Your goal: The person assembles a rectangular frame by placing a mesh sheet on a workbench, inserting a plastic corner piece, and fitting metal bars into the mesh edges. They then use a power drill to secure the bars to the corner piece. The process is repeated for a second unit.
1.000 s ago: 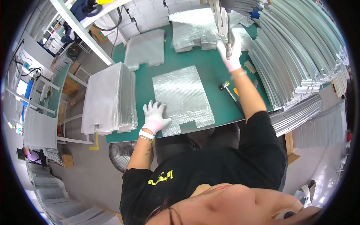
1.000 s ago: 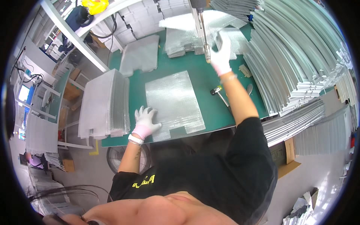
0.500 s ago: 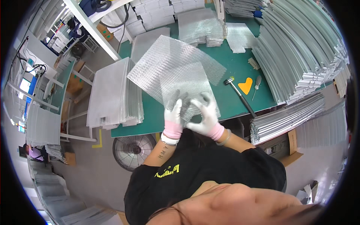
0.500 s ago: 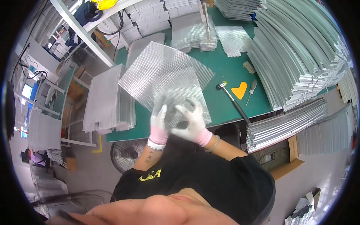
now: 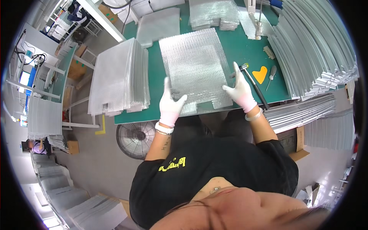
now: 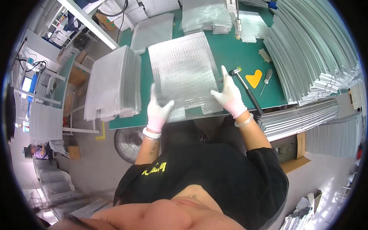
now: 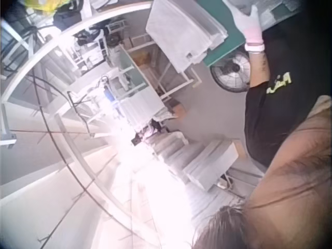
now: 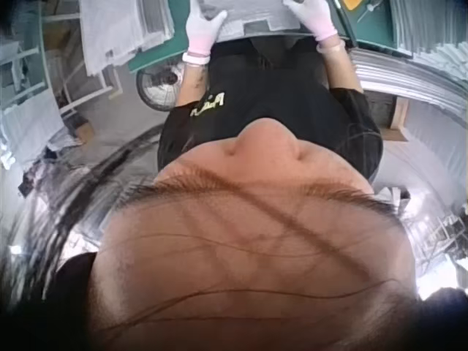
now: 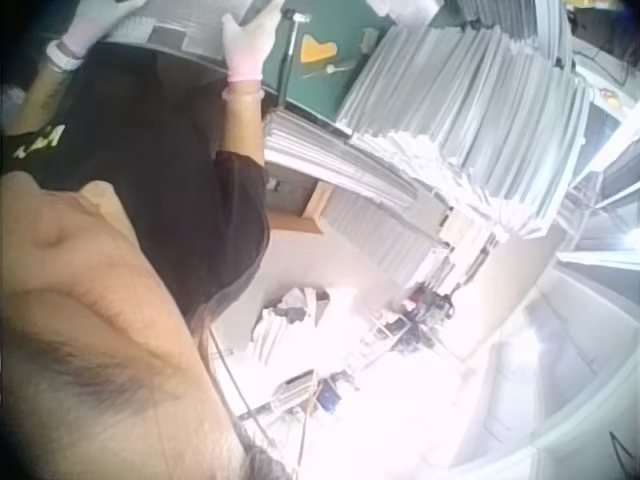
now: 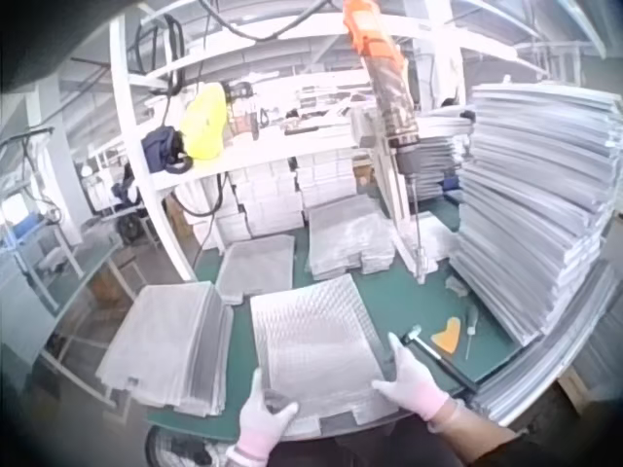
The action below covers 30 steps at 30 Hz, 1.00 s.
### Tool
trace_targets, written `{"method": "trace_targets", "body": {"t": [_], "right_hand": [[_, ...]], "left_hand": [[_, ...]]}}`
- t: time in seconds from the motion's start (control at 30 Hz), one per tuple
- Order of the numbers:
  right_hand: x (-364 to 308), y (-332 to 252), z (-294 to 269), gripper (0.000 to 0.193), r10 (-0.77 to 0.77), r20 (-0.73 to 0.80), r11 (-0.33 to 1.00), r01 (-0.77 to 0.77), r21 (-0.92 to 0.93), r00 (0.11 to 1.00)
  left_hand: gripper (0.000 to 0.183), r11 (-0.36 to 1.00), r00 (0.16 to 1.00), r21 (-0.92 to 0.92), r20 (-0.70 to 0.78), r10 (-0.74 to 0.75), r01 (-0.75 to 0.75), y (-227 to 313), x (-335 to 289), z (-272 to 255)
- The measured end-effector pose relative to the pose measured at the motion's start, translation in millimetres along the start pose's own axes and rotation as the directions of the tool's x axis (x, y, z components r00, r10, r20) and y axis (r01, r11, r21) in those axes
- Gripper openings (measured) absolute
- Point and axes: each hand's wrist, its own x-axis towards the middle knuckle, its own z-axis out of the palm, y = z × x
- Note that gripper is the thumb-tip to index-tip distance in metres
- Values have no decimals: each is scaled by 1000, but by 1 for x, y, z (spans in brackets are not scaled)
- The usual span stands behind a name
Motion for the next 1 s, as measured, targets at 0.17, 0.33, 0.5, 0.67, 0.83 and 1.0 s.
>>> {"method": "trace_targets", "body": {"t": [0.17, 0.33, 0.5, 0.67, 0.83, 1.0], "right_hand": [[-6, 10, 14, 96, 88, 32, 996, -87, -29, 996], [-9, 26, 31, 88, 6, -18, 998, -7, -63, 1000], [-13, 28, 32, 71, 6, 71, 987, 5, -158, 997], [-15, 27, 32, 60, -19, 101, 983, 37, -179, 995], [-17, 26, 31, 59, -11, 122, 976, 37, -212, 992], [-10, 21, 26, 58, 34, 189, 972, 11, -235, 981]], "left_hand": [[83, 943, 988, 328, 155, 0, -52, -8, 8, 6], [81, 911, 966, 412, 227, -128, 24, -13, 12, 9], [80, 898, 964, 440, 240, -113, -5, -25, 11, 13], [80, 873, 968, 487, 232, -93, -33, -31, 8, 15], [79, 871, 970, 488, 234, -72, -53, -35, 8, 16], [79, 879, 971, 471, 235, -47, -72, -34, 9, 16]]}}
